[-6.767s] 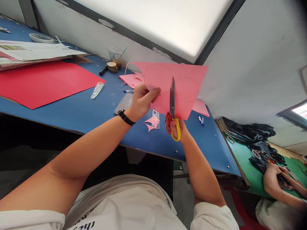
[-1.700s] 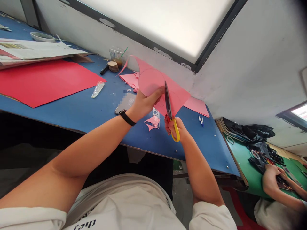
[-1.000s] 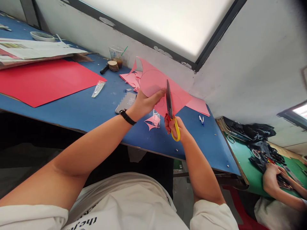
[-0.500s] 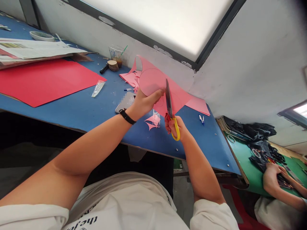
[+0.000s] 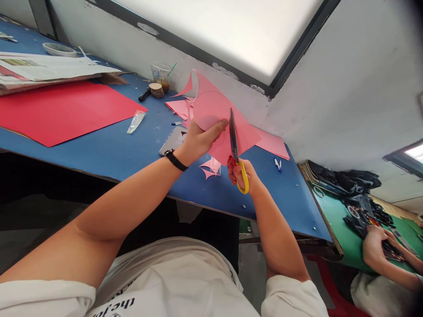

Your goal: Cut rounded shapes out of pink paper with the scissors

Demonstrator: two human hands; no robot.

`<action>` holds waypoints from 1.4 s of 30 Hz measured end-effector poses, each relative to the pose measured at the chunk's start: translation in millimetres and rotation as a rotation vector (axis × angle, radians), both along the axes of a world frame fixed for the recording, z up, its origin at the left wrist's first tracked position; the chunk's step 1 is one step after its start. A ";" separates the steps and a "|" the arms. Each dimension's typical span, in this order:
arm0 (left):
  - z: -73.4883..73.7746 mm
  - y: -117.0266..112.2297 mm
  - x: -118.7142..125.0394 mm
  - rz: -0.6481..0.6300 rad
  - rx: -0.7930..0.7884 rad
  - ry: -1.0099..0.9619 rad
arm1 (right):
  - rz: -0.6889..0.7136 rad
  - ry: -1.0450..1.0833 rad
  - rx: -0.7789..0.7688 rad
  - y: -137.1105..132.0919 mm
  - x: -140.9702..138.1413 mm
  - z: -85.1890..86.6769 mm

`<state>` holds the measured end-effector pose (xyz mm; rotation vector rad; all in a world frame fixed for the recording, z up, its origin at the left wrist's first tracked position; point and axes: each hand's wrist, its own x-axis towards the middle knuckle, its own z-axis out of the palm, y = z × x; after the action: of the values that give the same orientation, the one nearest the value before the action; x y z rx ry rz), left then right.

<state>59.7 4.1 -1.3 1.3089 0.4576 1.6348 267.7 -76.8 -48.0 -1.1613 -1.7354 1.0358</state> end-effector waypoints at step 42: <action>0.2 -3.0 -1.2 0.006 -0.011 0.019 | -0.050 -0.015 -0.039 -2.4 -0.9 2.6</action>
<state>58.5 1.1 -1.1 1.3177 0.4815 1.6236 266.8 -79.2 -45.4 -1.2336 -1.6962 1.0373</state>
